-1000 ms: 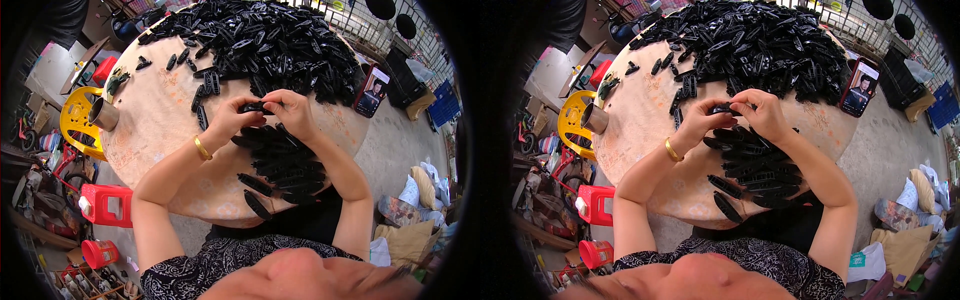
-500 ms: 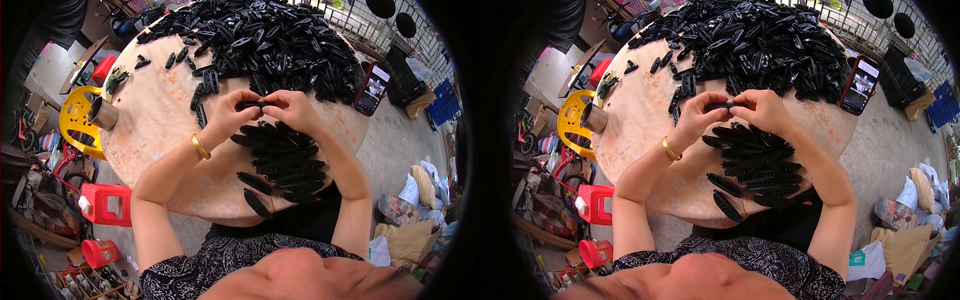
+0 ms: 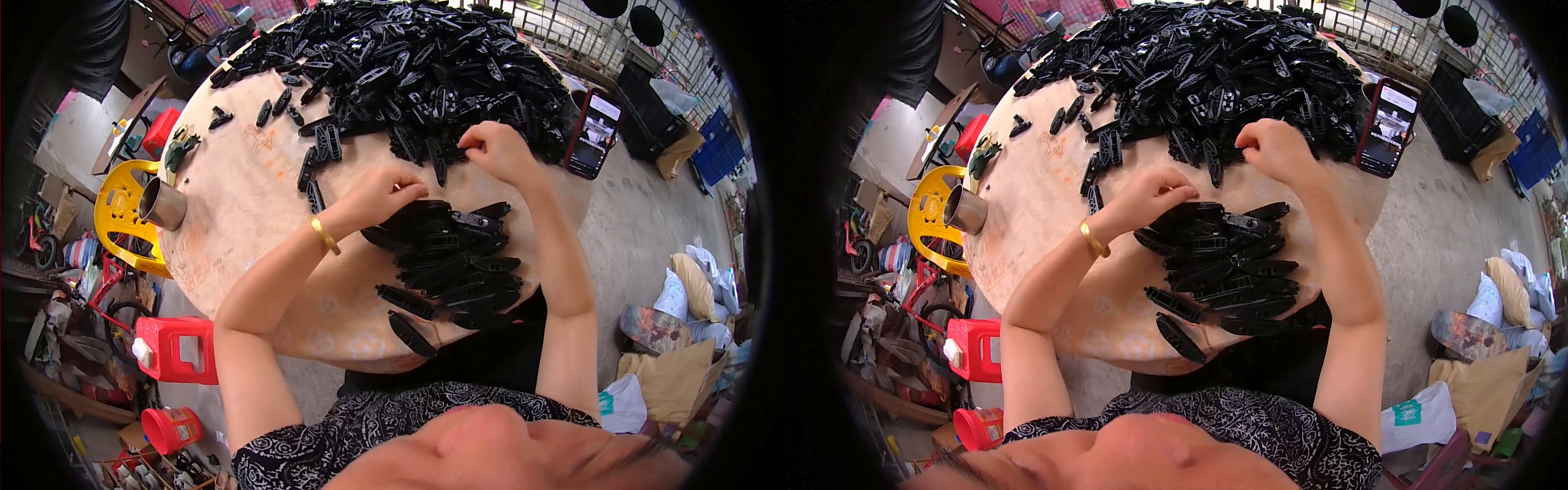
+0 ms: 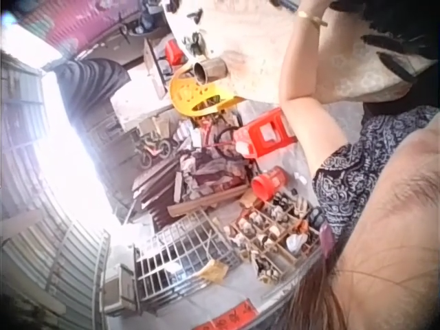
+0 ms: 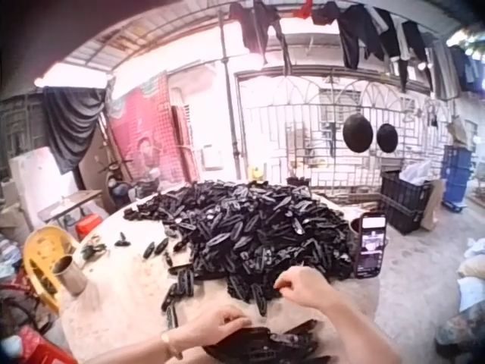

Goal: The person assembles black plastic components by hand, taking plastic bases from a pile on the table, fitting small plastic inserts into them, and placing the assembled pieces into a stack.

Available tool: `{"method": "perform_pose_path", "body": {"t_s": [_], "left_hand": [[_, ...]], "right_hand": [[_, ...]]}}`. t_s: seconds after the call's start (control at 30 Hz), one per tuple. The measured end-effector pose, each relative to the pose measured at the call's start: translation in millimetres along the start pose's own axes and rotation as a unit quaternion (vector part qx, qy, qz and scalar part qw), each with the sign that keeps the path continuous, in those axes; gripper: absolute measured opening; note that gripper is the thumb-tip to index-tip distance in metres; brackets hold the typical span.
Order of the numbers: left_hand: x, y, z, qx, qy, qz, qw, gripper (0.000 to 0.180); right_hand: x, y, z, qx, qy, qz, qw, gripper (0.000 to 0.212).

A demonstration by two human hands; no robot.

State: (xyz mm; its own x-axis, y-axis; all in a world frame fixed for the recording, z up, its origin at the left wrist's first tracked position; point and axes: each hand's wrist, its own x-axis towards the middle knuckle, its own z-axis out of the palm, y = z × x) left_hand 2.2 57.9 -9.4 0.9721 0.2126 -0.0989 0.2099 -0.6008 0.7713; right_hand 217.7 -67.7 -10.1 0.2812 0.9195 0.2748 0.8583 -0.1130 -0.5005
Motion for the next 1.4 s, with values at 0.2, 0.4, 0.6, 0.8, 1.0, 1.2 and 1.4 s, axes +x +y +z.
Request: {"method": "perform_pose_path", "body": {"t_s": [0.2,0.4,0.6,0.8,1.0,1.2,1.4], "left_hand": [[36.2,2.1,-2.3,0.277,0.147,0.249,0.916,0.037],[42.0,12.7,-2.5,0.321,0.120,0.267,0.901,0.028],[7.8,21.3,20.7,0.173,0.150,0.193,0.954,0.022],[4.3,-2.3,3.2,-0.587,0.115,0.000,0.801,0.017],[3.0,-0.4,10.3,-0.590,0.122,-0.006,0.798,0.021],[1.2,-4.1,15.2,-0.600,0.097,0.060,0.792,0.027],[-0.9,-3.0,16.8,-0.576,0.125,0.011,0.807,0.024]], "right_hand": [[-5.7,-9.3,4.1,-0.116,0.046,0.056,0.991,0.026],[-3.5,-3.4,9.2,-0.189,0.036,0.031,0.981,0.011],[-3.2,1.9,12.0,-0.167,0.101,0.019,0.981,0.008],[-3.0,-33.0,8.0,0.172,0.127,0.003,0.977,0.014],[-17.1,-67.6,21.8,0.357,0.113,-0.036,0.926,0.014],[-19.1,-70.8,24.8,0.282,0.200,-0.078,0.935,0.012],[-17.3,-68.4,25.9,0.163,0.245,-0.159,0.943,0.013]]}}
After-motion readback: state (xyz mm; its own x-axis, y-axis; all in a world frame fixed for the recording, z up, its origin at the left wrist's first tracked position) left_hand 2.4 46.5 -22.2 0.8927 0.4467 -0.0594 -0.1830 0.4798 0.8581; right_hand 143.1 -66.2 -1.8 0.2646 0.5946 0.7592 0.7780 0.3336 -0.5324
